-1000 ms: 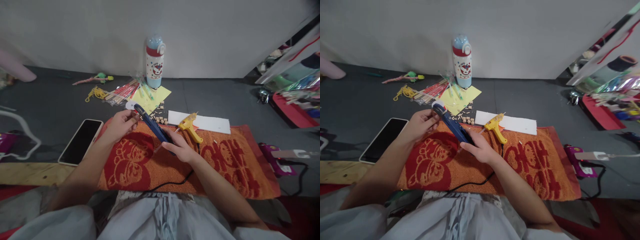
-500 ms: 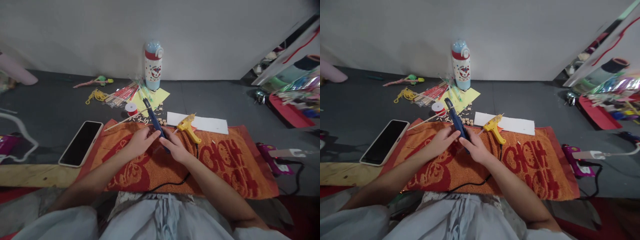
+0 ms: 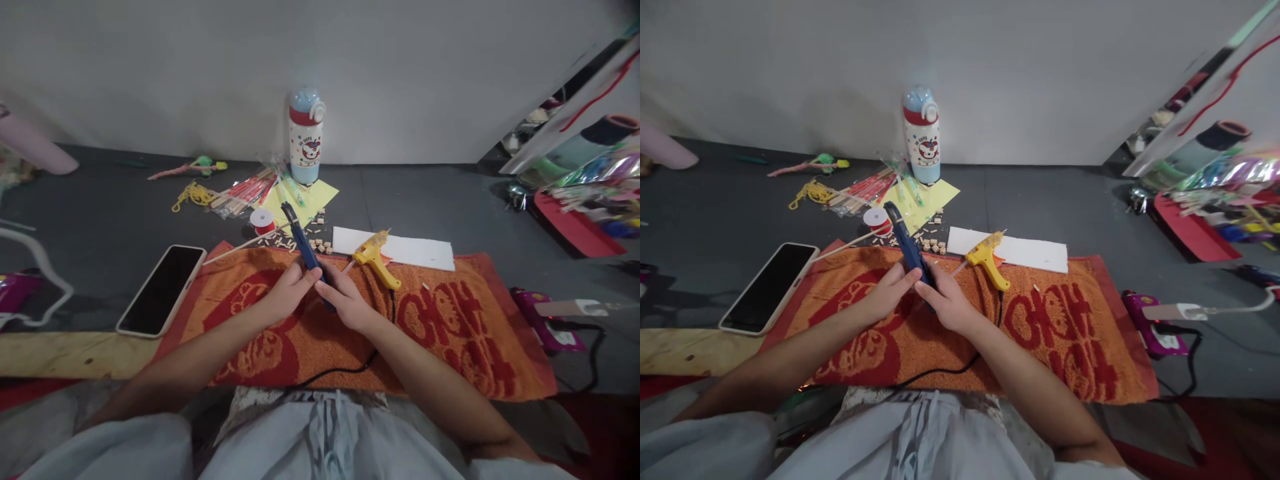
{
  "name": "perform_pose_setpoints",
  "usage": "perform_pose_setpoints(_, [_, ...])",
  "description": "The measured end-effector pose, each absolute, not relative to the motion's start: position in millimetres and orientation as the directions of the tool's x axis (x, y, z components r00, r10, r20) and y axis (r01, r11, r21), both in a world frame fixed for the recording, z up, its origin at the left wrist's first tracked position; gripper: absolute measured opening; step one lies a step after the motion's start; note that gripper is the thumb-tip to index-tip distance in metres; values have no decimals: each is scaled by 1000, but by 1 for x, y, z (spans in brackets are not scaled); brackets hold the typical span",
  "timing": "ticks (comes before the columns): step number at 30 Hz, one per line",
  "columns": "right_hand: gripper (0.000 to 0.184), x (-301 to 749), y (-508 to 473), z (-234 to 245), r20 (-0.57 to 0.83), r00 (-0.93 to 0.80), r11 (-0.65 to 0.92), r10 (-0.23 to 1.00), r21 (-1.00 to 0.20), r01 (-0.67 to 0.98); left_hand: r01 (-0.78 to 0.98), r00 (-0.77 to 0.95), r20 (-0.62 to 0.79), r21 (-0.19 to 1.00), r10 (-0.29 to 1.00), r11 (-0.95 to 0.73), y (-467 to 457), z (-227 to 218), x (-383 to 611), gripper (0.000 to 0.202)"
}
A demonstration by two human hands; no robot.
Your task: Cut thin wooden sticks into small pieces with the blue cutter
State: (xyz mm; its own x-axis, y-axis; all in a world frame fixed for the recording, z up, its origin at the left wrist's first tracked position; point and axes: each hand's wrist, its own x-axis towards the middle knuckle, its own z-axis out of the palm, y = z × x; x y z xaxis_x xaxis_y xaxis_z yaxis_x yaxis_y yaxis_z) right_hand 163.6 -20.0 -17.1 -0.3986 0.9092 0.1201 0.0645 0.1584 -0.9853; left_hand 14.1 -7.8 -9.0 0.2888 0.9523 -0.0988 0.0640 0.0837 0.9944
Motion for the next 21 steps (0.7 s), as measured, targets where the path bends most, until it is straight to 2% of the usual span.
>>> perform_pose_setpoints(21, [57,162,-20,-19,104,-373,129,922,-991,43,18,277,-79,997,958,77,-9,-8,17,47])
